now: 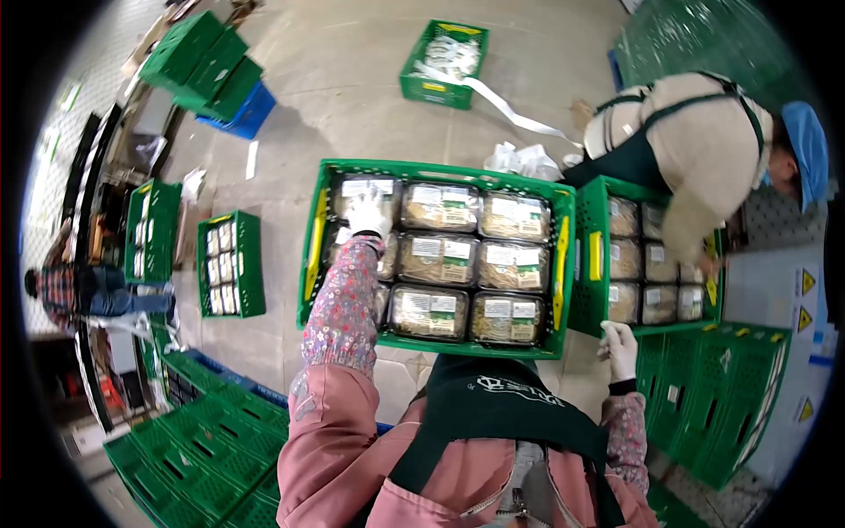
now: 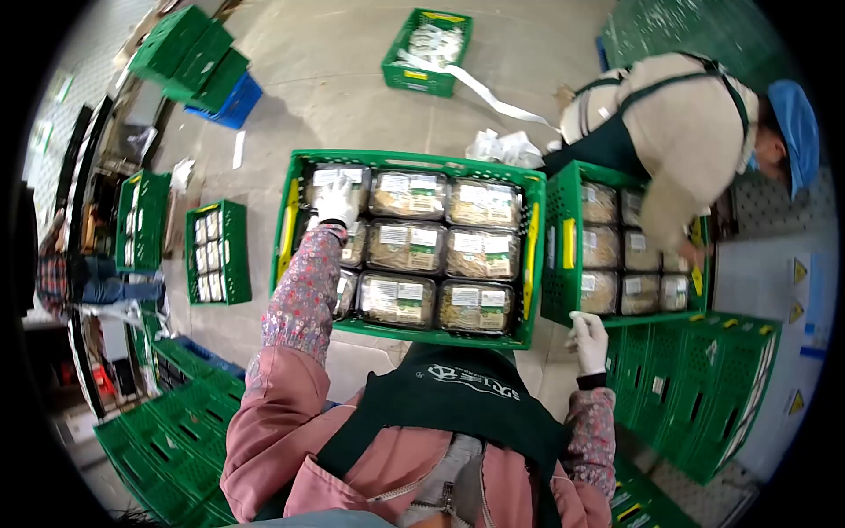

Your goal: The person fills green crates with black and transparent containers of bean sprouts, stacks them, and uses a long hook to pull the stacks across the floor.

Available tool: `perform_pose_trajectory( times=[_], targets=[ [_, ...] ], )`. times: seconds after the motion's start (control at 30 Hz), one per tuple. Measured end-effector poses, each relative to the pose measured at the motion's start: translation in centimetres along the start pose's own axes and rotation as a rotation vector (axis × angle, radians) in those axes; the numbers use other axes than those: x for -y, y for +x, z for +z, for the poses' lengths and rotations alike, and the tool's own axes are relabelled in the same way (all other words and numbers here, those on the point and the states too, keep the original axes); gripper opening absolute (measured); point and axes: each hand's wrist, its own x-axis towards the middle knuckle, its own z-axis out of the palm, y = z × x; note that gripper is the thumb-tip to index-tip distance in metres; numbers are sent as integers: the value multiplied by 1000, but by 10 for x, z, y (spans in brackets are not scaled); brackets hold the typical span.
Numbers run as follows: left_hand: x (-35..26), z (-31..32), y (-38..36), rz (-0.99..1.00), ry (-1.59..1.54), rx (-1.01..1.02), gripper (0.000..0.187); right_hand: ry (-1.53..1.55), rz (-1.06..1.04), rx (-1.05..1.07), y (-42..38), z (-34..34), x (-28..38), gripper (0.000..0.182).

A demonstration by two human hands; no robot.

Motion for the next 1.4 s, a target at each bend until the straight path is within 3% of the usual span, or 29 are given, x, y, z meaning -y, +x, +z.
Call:
perform_pose_trajectory(
  times=[0.03, 0.1, 0.13, 0.17, 0.2, 0.23, 0.27, 0.3, 0.33, 0.4, 0.47, 0.5, 0.53, 0.57, 0.63, 0.67, 0.7, 0.83, 0.9, 0.97, 1.03, 1.1, 1.17, 1.23, 1.37, 1.4],
  targets=[
    [-1, 17, 8, -65, 44, 9, 45, 31, 41, -83, -11, -20, -5, 16],
    [-24, -30, 25, -133, 91, 228, 37, 23, 38, -237, -27, -61, -23, 15],
    [-94, -160, 11, 158, 221, 211, 28, 92, 31, -314, -36, -79, -31, 14],
    [-70, -110, 19, 215, 307, 102, 24, 107, 43, -424, -44, -97, -36, 14],
    [-93, -139, 9, 208, 301, 31, 22, 148, 16, -471, -48, -119, -48, 13],
    [-88, -132, 4, 326, 174, -103, 24, 142, 1, -536, -53, -136, -46, 13],
    [-93, -143, -2, 202, 73, 181, 29, 168, -5, -623, -56, -152, -41, 13],
    [-40, -75, -9, 199, -325, 53, 39, 171, -14, -700, -53, -177, -43, 16],
    [3, -17, -4, -92, -473, 150, 48, 157, -60, -781, -47, -197, -38, 19],
    [-10, -40, -21, -198, -578, -7, 46, 130, -173, -951, -21, -247, -40, 18],
    [-38, -66, -39, -262, -686, -94, 47, 76, -292, -991, 25, -298, -51, 21],
    [-46, -69, -49, -295, -737, -123, 48, -129, -418, -999, 61, -329, -73, 25],
    [-54, -73, -64, -279, -843, -146, 49, -433, -395, -1038, 89, -346, -70, 27],
    [-76, -86, -75, -263, -948, -173, 50, -555, -393, -1000, 118, -357, -64, 29],
    [-155, -131, -119, -510, -1280, -249, 49, -699, -308, -833, 197, -385, -81, 36],
    [-202, -159, -138, -545, -1325, -250, 49, -716, -132, -703, 231, -391, -83, 40],
    [-226, -162, -158, -523, -1320, -277, 49, -800, -121, -622, 276, -402, -105, 47],
    [-352, -192, -221, -477, -1152, -118, 48, -823, 242, -574, 349, -402, -127, 53],
    [-407, -196, -241, -528, -1238, -71, 46, -612, 363, -711, 360, -395, -117, 42],
    [-455, -211, -254, -435, -1218, 11, 45, -507, 122, -890, 369, -387, -144, 36],
    [-495, -236, -257, -334, -1144, 70, 44, -433, 55, -940, 391, -387, -168, 39],
    [-526, -250, -257, -334, -1147, 75, 42, -405, 124, -804, 370, -398, -137, 40],
    [-560, -254, -254, -311, -1149, 113, 40, -662, 123, -591, 369, -414, -132, 43],
    [-602, -252, -245, -229, -1252, 285, 37, -800, 63, -303, 363, -434, -119, 43],
    [-702, -219, -215, -42, -1401, 645, 31, -712, -68, -286, 368, -437, -115, 39],
    [-722, -194, -206, -39, -1432, 693, 32, -702, -209, -343, 364, -438, -113, 33]
  ],
)
